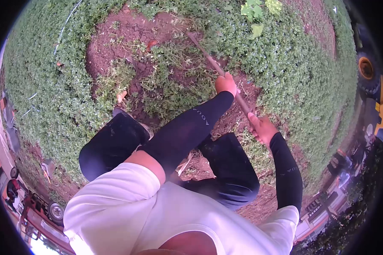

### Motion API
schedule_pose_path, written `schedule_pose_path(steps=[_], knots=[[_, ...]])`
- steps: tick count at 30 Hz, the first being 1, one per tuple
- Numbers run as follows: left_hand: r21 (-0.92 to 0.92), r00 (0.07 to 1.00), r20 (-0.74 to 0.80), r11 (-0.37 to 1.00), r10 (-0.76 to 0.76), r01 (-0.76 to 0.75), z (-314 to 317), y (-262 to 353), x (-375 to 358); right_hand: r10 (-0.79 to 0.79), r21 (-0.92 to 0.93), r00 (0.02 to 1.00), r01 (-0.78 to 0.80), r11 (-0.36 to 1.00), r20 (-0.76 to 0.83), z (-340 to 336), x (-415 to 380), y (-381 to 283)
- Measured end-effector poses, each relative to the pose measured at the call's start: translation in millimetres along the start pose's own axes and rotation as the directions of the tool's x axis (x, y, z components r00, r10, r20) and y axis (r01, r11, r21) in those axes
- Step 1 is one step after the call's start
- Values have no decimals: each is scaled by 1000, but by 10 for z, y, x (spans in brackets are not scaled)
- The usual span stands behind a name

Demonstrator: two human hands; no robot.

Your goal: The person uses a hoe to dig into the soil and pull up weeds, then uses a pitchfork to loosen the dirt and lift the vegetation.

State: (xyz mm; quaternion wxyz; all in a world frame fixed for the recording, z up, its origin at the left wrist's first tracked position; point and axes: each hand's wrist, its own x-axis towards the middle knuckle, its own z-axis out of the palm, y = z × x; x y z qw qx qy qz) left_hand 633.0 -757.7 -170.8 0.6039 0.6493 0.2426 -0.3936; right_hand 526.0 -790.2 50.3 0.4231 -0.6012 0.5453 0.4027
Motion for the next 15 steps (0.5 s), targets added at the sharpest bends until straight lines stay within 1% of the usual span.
schedule_pose_path(steps=[1,2,3,4,5,6,7,8,9,10,11,12,13,14,15], knots=[[-151,990,125,984,-72,91,-86,57,-205,-1,7,1000,1,1000,-19,-45,-68,93],[-279,957,253,937,-142,213,-193,26,-377,-106,-113,990,96,989,-92,-43,-124,259],[-273,956,254,937,-147,217,-311,47,-468,-224,-238,965,187,953,-139,14,-127,376],[-314,964,250,934,-92,171,-399,143,-408,-241,-234,960,205,951,-140,102,-33,355],[-355,968,248,925,-45,134,-478,254,-371,-367,-269,911,312,911,-188,215,61,316],[-393,979,202,916,1,80,-573,406,-243,-476,-303,849,403,863,-227,351,140,292],[-356,984,155,934,86,-26,-699,558,-42,-496,-283,842,433,856,-212,467,313,137],[-285,986,100,954,132,-99,-867,810,103,-515,-260,835,462,848,-194,581,505,-107],[-200,982,86,969,166,-147,-1038,930,380,-514,-222,844,477,850,-152,675,635,-378],[-165,986,67,976,152,-139,-1172,1034,686,-511,-184,852,488,853,-110,751,767,-640],[-90,988,42,986,146,-141,-1281,1181,869,-524,-171,845,504,847,-103,860,963,-879],[-72,987,62,987,149,-145,-1325,1120,1300,-531,-166,842,513,842,-97,891,1136,-986],[-49,992,39,992,120,-118,-1297,1090,1340,-519,-155,850,503,850,-88,886,1229,-930],[-31,996,24,995,92,-91,-1220,1062,1382,-547,-273,831,507,818,-95,834,1314,-851],[-9,994,9,994,107,-107,-1034,923,1318,-584,-396,806,507,765,-95,747,1401,-805]])
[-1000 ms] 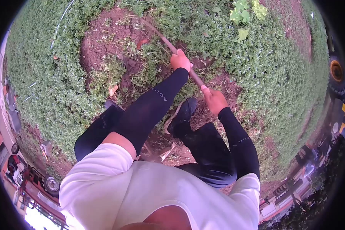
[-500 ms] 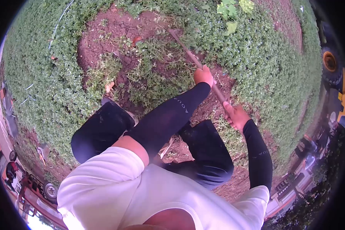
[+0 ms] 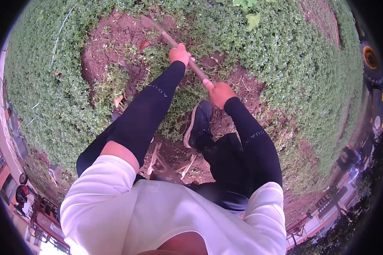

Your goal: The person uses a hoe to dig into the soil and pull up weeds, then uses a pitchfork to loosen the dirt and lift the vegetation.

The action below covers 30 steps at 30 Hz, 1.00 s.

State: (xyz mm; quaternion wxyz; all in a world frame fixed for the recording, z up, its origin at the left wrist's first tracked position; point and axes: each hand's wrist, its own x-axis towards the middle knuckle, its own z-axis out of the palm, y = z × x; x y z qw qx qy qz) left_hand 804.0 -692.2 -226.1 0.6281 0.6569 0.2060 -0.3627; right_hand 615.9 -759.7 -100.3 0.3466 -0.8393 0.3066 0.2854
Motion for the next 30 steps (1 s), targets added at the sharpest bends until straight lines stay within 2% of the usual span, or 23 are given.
schedule_pose_path(steps=[2,3,4,5,6,7,9,10,12,13,15,17,19,21,22,23,24,27,28,29,30], knots=[[75,996,-85,997,27,-20,357,-382,-717,120,99,989,-129,987,86,-88,-497,488],[162,989,-138,986,59,-36,626,-1257,-550,189,110,970,-206,972,152,-96,-772,776],[239,994,-95,971,54,-30,693,-1394,-961,307,165,935,-335,928,176,-120,-1124,849],[102,993,78,991,-92,84,636,-1324,-1341,379,142,899,-414,899,221,-193,-1410,863],[70,981,134,989,-137,129,580,-1178,-1601,390,57,911,-400,915,131,-126,-1581,1023],[67,984,126,991,-125,117,522,-1189,-1584,312,46,949,-315,948,49,-132,-1700,924],[-60,967,205,984,-151,166,407,-1345,-1720,244,-16,970,-244,970,5,-24,-1781,916],[-32,950,220,972,-221,234,273,-1173,-1755,249,-8,969,-249,968,-5,4,-1760,908],[-11,937,258,969,-237,248,60,-1019,-1654,142,-64,985,-149,987,-94,114,-1684,831],[2,922,294,964,-253,264,-19,-958,-1572,172,-115,984,-177,977,-54,81,-1610,766],[76,895,351,961,-274,265,-104,-846,-1566,230,-100,973,-228,969,8,-3,-1555,673],[100,837,439,944,-326,315,-128,-739,-1631,136,-102,983,-149,984,-120,19,-1665,757],[113,816,455,932,-357,346,-107,-727,-1850,179,-159,958,-217,963,-222,56,-1941,838],[151,771,499,915,-396,373,-134,-885,-2036,199,-133,953,-233,963,-227,178,-2135,1080],[64,774,491,903,-399,425,-176,-912,-2096,178,-147,958,-214,966,-227,377,-2113,1429],[36,789,488,912,-373,409,-233,-807,-2064,150,174,964,-112,978,-220,631,-1996,1897],[105,818,445,928,-366,358,-337,-719,-2063,109,469,972,1,883,-207,700,-1876,2172],[285,900,310,933,-307,220,-947,-316,-2043,-151,345,986,164,924,-65,460,-943,2053],[372,932,347,928,-109,-30,-1248,-438,-1826,-224,313,975,214,925,-6,428,-731,1917],[527,966,239,823,97,-213,-1634,-188,-1918,-312,288,950,293,912,23,385,-399,1671],[544,968,166,801,187,-248,-2083,17,-2048,-192,-201,981,193,960,22,228,-275,1243]])
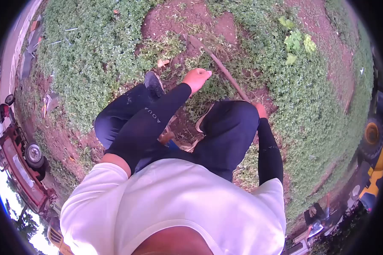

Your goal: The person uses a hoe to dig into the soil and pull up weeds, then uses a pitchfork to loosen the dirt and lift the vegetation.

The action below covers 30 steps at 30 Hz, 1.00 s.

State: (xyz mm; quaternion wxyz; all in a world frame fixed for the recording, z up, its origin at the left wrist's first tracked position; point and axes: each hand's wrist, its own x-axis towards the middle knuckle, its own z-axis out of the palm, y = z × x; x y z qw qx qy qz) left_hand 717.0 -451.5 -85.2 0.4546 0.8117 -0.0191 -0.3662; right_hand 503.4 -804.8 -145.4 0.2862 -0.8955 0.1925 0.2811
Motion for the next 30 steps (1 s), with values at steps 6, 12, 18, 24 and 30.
schedule_pose_path(steps=[6,12,18,24,30], knots=[[-562,916,-398,803,-53,-198,-2592,25,-2240,55,-293,980,-111,950,-193,-1196,-846,-2227],[-660,698,-686,580,-206,-477,-3465,-1146,-3977,66,425,996,-83,901,56,-1657,-1112,-3405],[-819,940,-340,479,41,-317,-2617,-530,-3801,-106,723,989,-4,690,106,-1029,-1115,-5590],[-845,999,37,534,-10,37,-2297,-257,-3633,-8,893,999,39,449,-40,986,-655,-6170],[-517,970,-78,841,-231,159,-2121,-1059,-3661,91,893,993,-113,436,81,2356,-448,-5819]])
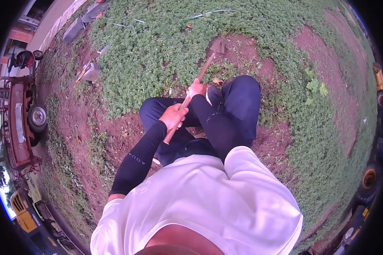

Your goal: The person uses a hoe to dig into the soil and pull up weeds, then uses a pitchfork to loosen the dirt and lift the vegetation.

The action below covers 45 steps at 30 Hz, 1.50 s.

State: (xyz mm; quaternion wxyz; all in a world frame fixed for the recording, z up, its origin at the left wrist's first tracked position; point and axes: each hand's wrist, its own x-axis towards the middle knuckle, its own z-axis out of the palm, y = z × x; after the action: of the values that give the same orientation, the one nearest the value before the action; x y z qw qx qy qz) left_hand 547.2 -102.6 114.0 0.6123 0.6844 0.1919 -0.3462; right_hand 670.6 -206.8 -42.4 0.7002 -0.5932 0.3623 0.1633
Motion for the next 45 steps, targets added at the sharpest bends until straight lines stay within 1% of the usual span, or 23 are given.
schedule_pose_path(steps=[4,5,7,9,11,14,15,17,18,23,24,27,28,29,30,31,33,34,37,39,41,43,45], knots=[[98,998,-47,995,-33,38,-34,-177,231,60,-132,996,-68,989,-63,-56,339,380],[86,998,-45,995,-52,56,21,-240,297,119,-16,993,-119,993,9,-93,397,370],[65,996,-38,994,-80,82,101,-322,388,159,-32,980,-156,987,116,-225,559,212],[50,994,-38,993,-102,104,173,-336,526,148,192,981,-170,967,123,-304,1088,212],[114,981,-5,975,-193,192,212,-438,662,255,165,958,-275,947,133,-400,1534,27],[29,964,74,967,-254,253,292,-479,971,289,397,953,-299,868,88,-296,1942,-164],[28,968,74,971,-241,239,284,-601,1142,246,372,964,-265,890,99,-266,2121,-102],[-61,962,66,961,-266,270,276,-354,1370,217,212,968,-188,959,-123,-75,2319,-247],[-142,956,55,945,-288,293,256,-231,1467,225,201,965,-195,960,-135,-36,2406,-347],[-207,965,82,943,-248,260,-78,49,2186,185,181,974,-160,970,-129,334,2977,-695],[-279,964,91,923,-250,265,-146,136,2260,212,62,956,-203,977,-203,489,2827,-863],[-353,955,75,888,-288,296,-394,-94,2323,127,-43,969,-139,989,-214,690,3025,-435],[-337,954,52,895,-294,294,-466,-204,2255,38,-290,955,-127,949,-295,781,2978,-331],[-315,955,28,904,-294,288,-543,-300,2184,-13,-342,934,-117,932,-357,863,3024,-99],[-207,938,3,917,-347,340,-619,-400,2108,31,-378,939,-168,911,-341,844,3032,123],[-210,940,15,918,-342,337,-658,-613,2108,73,-408,942,-210,888,-327,862,2901,166],[78,985,-132,989,-114,125,-649,-1120,2044,66,-431,932,-226,874,-356,929,2879,484],[178,980,-161,973,-120,148,-711,-950,1856,63,-440,925,-238,866,-375,959,2853,608],[137,980,-174,984,-91,116,-715,-1223,1697,110,-399,930,-254,881,-350,1039,2237,277],[78,977,-145,982,-158,171,-706,-1212,1473,77,-415,943,-215,884,-325,925,2234,697],[101,953,-159,955,-260,277,-629,-1459,1066,1,-625,939,-229,746,-343,919,1747,864],[100,947,-149,949,-284,300,-569,-1590,783,-18,-634,943,-208,745,-331,954,1328,795],[-248,852,-5,826,-523,506,-545,-1255,395,-16,-657,948,-208,725,-318,855,932,1001]])
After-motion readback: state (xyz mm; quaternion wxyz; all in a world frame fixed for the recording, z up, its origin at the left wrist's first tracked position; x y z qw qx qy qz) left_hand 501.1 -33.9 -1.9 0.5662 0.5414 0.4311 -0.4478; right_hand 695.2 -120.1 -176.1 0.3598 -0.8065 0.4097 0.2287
